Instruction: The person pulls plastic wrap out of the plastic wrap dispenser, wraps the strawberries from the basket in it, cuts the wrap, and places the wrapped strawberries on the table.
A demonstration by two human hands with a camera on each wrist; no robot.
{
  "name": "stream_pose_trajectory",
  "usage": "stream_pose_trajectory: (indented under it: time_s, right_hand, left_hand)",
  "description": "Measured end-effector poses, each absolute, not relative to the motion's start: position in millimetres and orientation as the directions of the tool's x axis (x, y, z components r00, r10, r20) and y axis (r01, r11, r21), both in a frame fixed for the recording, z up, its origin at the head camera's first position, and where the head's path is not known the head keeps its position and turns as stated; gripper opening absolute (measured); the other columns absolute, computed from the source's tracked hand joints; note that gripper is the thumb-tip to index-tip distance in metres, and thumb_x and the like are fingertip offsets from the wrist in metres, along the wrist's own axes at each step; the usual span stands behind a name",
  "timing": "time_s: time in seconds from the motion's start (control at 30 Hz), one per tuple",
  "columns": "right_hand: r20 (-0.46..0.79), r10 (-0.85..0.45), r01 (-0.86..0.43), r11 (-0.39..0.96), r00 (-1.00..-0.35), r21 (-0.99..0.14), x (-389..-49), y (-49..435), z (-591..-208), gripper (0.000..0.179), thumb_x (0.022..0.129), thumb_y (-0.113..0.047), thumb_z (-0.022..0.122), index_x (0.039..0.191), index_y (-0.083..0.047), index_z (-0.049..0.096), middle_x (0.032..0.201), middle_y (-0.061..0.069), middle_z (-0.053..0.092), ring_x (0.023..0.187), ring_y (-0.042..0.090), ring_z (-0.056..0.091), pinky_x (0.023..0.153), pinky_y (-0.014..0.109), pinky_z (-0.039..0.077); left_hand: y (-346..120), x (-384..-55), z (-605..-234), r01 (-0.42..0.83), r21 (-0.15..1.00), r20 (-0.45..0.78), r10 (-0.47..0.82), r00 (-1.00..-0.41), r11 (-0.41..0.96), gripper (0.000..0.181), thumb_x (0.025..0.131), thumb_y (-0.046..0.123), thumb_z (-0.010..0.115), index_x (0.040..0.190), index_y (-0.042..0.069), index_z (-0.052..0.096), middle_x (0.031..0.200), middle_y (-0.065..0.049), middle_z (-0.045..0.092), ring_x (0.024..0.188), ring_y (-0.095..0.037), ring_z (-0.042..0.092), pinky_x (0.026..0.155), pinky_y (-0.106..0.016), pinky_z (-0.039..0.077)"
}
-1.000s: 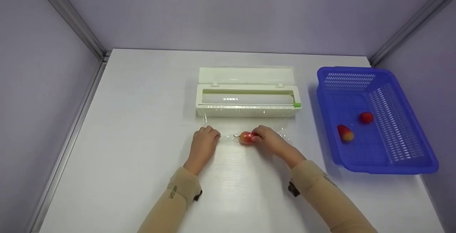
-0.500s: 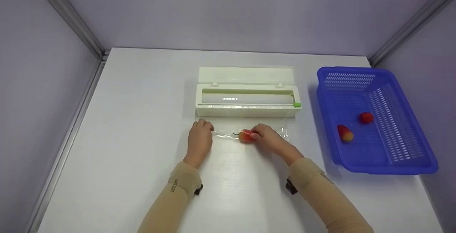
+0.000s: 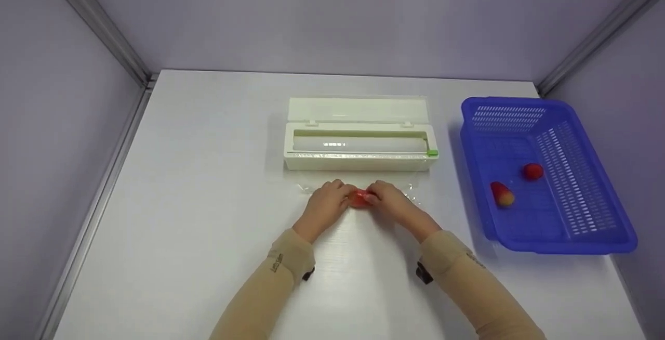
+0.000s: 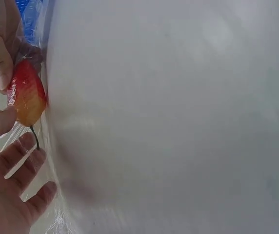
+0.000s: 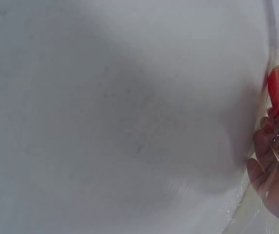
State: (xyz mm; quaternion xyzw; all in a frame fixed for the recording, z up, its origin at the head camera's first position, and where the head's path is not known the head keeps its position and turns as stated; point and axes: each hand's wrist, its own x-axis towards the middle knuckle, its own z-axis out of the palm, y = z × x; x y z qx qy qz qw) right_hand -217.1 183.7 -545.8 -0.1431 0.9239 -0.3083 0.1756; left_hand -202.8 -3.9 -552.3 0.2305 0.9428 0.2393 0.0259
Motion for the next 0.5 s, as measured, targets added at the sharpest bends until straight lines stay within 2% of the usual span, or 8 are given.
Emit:
stream_pose_trajectory:
  time_s: [0.17,0.33,0.4,0.5]
  right_hand:
    - [-0.247,-0.32,-0.097,0.766,-0.915,-0.636,-209,186,-543,0.025,0.091,-0.019,0.057,0.11,-0.003,0.062,0.105,0.011,0.063,0.102,0.025,0.058,0.092,0.042,0.046]
    - [-0.149,-0.29,-0.118,0.731,-0.946,-0.672,-196,205,-541,0.036,0.089,-0.012,0.059,0.124,-0.003,0.053,0.113,0.014,0.061,0.106,0.029,0.058,0.093,0.044,0.047]
    - [-0.088,-0.286,-0.171,0.762,-0.954,-0.624,-191,218,-541,0.037,0.086,-0.013,0.063,0.121,-0.003,0.055,0.109,0.014,0.061,0.102,0.029,0.058,0.09,0.044,0.047]
    - [-0.01,-0.279,-0.239,0.838,-0.96,-0.49,-185,241,-544,0.038,0.078,-0.017,0.071,0.111,-0.002,0.058,0.1,0.012,0.06,0.096,0.029,0.057,0.084,0.044,0.047]
  left_hand:
    - [-1,-203,-552,0.373,0.493,0.041,0.408,-0.912,0.786,0.025,0.086,0.027,0.062,0.112,0.023,0.063,0.091,-0.001,0.061,0.083,-0.02,0.057,0.067,-0.035,0.047]
    - [1,-203,-553,0.337,0.496,-0.003,0.389,-0.921,0.8,0.028,0.085,0.031,0.063,0.111,0.022,0.061,0.095,-0.001,0.061,0.088,-0.021,0.056,0.072,-0.037,0.045]
    - [3,-204,-554,0.324,0.492,-0.019,0.383,-0.924,0.808,0.029,0.084,0.034,0.063,0.111,0.021,0.061,0.098,-0.001,0.061,0.091,-0.021,0.056,0.073,-0.038,0.044]
    - [6,-206,-554,0.311,0.481,-0.043,0.376,-0.926,0.82,0.032,0.083,0.037,0.064,0.111,0.021,0.059,0.102,-0.002,0.06,0.094,-0.023,0.055,0.075,-0.04,0.044]
